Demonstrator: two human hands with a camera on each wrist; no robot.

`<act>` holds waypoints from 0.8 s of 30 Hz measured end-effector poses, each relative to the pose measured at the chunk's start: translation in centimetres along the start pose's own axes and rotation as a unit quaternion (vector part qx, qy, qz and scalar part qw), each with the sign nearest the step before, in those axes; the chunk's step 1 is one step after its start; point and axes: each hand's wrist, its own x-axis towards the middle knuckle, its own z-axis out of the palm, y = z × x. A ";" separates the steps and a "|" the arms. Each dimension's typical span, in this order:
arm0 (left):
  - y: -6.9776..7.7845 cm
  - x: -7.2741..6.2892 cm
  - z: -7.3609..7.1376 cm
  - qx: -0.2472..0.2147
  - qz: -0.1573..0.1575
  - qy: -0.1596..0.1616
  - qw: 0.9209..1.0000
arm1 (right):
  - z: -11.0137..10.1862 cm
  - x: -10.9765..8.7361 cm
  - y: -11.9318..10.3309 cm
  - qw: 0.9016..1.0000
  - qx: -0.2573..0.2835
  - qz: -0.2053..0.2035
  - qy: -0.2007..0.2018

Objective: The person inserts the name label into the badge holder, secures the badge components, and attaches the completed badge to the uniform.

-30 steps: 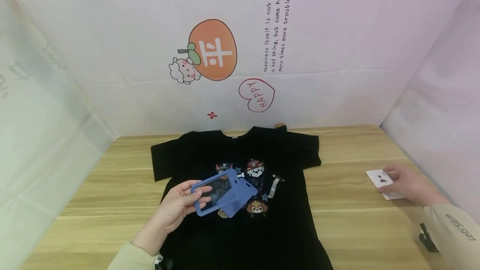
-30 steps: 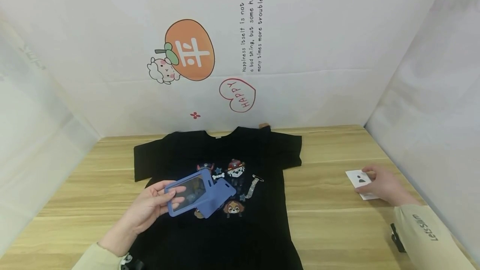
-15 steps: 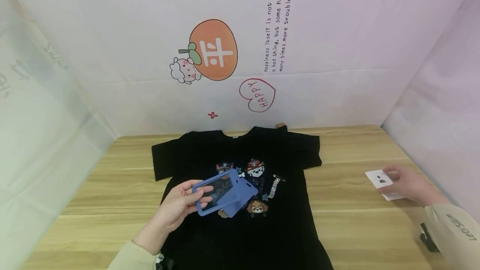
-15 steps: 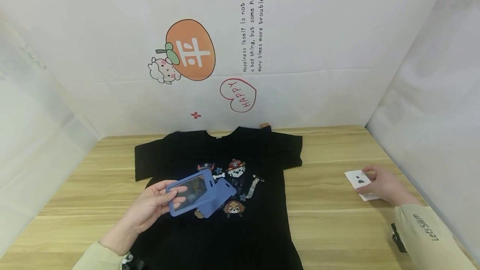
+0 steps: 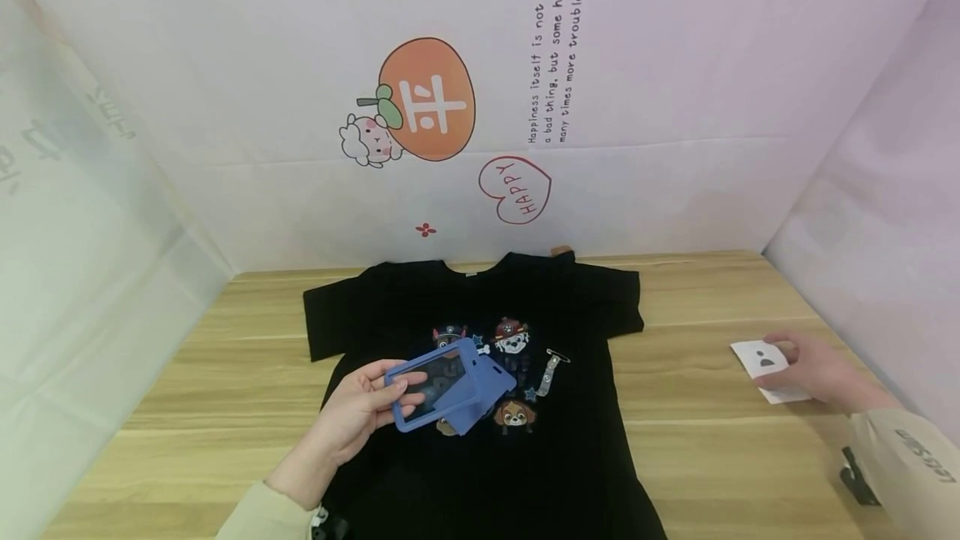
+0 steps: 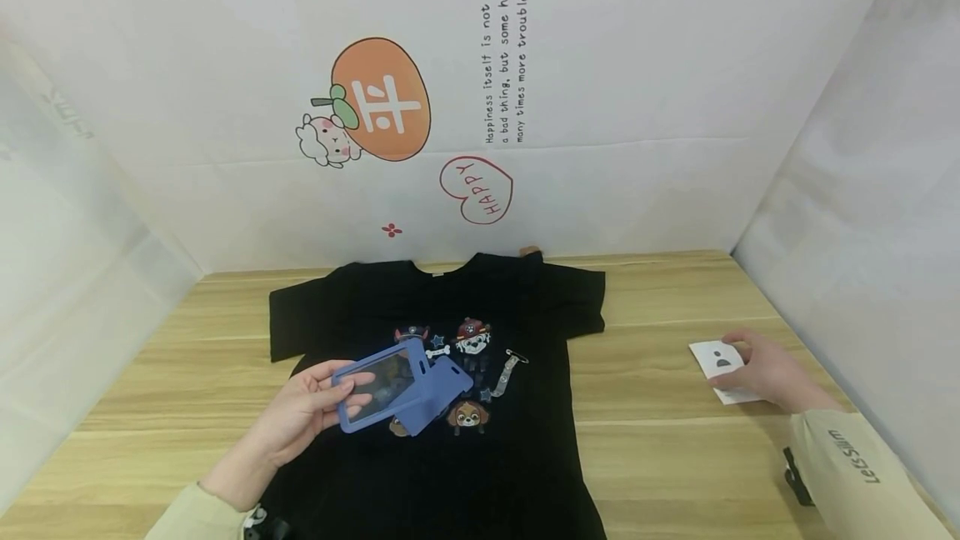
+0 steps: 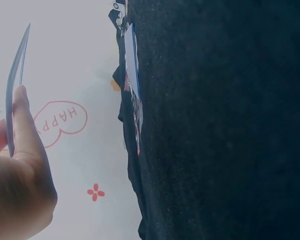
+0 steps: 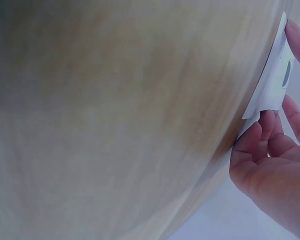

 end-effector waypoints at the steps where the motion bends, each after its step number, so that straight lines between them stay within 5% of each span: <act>1: 0.0 0.0 0.0 0.001 0.000 0.001 1.000 | 0.0 -0.1 -0.1 1.000 -0.005 -0.003 0.003; 13: 0.4 -0.4 0.1 -0.008 -0.001 -0.005 1.000 | 0.0 -0.4 -0.5 0.999 -0.021 -0.046 0.013; 24: 0.7 -1.1 0.5 -0.015 -0.003 -0.003 1.000 | 0.8 -1.0 -2.0 0.996 0.058 -0.060 -0.024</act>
